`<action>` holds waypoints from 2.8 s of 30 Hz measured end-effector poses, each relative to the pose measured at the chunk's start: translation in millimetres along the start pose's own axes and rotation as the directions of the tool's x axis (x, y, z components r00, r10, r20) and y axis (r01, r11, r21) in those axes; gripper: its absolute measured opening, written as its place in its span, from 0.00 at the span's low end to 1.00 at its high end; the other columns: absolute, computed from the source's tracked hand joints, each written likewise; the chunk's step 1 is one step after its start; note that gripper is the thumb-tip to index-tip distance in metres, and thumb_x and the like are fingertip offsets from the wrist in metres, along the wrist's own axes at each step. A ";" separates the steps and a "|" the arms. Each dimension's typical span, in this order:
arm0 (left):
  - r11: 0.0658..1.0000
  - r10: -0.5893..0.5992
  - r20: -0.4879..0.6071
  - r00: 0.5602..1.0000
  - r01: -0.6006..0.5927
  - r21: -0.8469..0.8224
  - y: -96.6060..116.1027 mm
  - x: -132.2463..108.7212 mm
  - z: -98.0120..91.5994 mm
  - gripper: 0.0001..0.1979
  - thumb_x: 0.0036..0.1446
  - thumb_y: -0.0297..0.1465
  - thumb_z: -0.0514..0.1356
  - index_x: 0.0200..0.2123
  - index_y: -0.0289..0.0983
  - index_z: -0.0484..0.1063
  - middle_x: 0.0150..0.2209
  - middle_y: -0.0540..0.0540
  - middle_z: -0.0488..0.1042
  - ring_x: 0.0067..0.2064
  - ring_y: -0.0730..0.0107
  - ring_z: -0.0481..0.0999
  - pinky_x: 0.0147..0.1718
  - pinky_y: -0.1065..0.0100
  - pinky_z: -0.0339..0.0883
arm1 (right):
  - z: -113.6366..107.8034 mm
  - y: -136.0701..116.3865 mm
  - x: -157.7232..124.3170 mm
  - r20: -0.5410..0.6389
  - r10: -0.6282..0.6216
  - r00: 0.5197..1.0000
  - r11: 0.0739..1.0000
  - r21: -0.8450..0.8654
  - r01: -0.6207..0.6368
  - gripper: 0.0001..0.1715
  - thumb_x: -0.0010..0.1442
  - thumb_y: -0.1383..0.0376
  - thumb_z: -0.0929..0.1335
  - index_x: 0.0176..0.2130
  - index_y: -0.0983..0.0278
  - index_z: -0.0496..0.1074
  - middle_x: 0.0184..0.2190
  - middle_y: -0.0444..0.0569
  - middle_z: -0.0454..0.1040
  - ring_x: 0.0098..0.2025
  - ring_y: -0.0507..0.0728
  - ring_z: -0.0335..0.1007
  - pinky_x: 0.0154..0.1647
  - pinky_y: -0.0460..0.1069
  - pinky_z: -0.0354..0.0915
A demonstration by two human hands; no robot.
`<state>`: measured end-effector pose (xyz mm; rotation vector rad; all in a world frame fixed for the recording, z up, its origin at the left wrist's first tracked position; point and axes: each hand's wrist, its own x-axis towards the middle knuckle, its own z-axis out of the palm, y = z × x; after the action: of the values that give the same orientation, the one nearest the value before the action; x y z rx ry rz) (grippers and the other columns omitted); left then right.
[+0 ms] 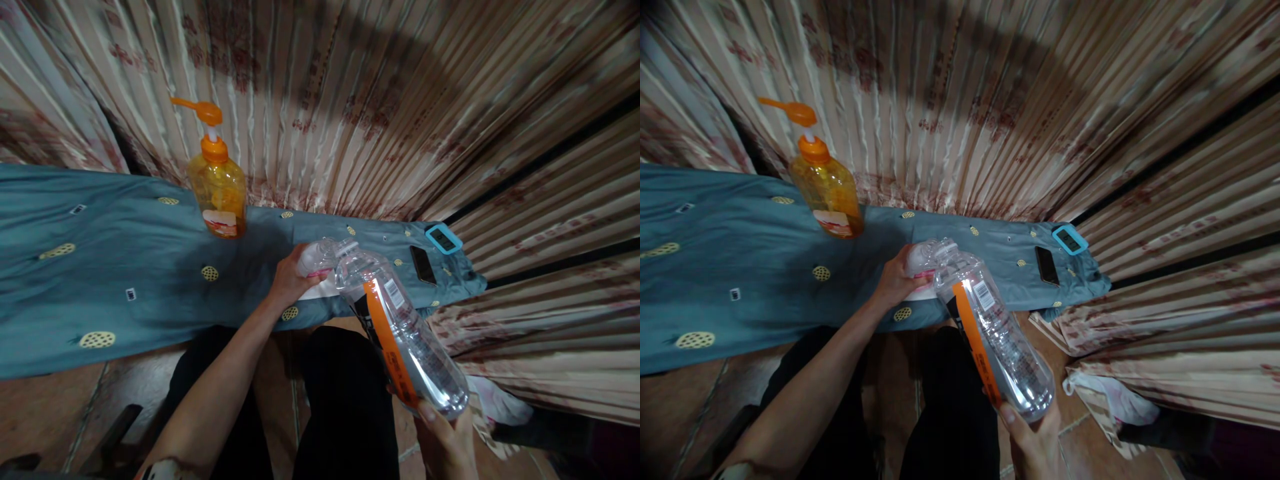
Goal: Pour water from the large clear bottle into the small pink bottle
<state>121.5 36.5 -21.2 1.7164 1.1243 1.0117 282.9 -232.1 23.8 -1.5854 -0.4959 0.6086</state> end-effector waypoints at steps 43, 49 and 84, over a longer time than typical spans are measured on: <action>1.000 0.000 -0.034 0.999 0.000 0.005 3.9 -2.3 0.4 0.27 0.45 0.37 0.71 0.49 0.39 0.72 0.42 0.49 0.82 0.43 0.59 0.82 0.43 0.64 0.74 | 22.3 -9.2 -4.8 0.080 0.139 0.987 0.956 0.250 -0.155 0.31 0.48 0.54 0.77 0.51 0.58 0.74 0.40 0.48 0.85 0.39 0.61 0.83 0.35 0.51 0.77; 0.999 -0.023 -0.024 0.999 0.024 0.028 7.6 -3.8 0.8 0.26 0.45 0.34 0.71 0.49 0.39 0.72 0.41 0.48 0.82 0.43 0.57 0.82 0.43 0.64 0.74 | 27.2 -7.8 -4.6 0.078 0.183 0.980 0.934 0.298 -0.198 0.31 0.45 0.54 0.79 0.48 0.58 0.76 0.40 0.49 0.85 0.37 0.63 0.84 0.31 0.51 0.79; 0.999 0.004 -0.055 0.998 -0.003 0.033 1.6 -2.5 3.2 0.29 0.47 0.37 0.71 0.53 0.39 0.69 0.45 0.47 0.82 0.47 0.55 0.82 0.48 0.60 0.74 | 31.6 -6.3 -10.8 0.057 0.081 0.995 0.965 0.246 -0.093 0.39 0.47 0.53 0.78 0.56 0.55 0.70 0.43 0.44 0.82 0.38 0.59 0.83 0.35 0.49 0.78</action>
<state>124.2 33.0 -21.3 1.7261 1.1797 1.0540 254.6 -214.2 29.4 -1.3624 -0.3697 0.7461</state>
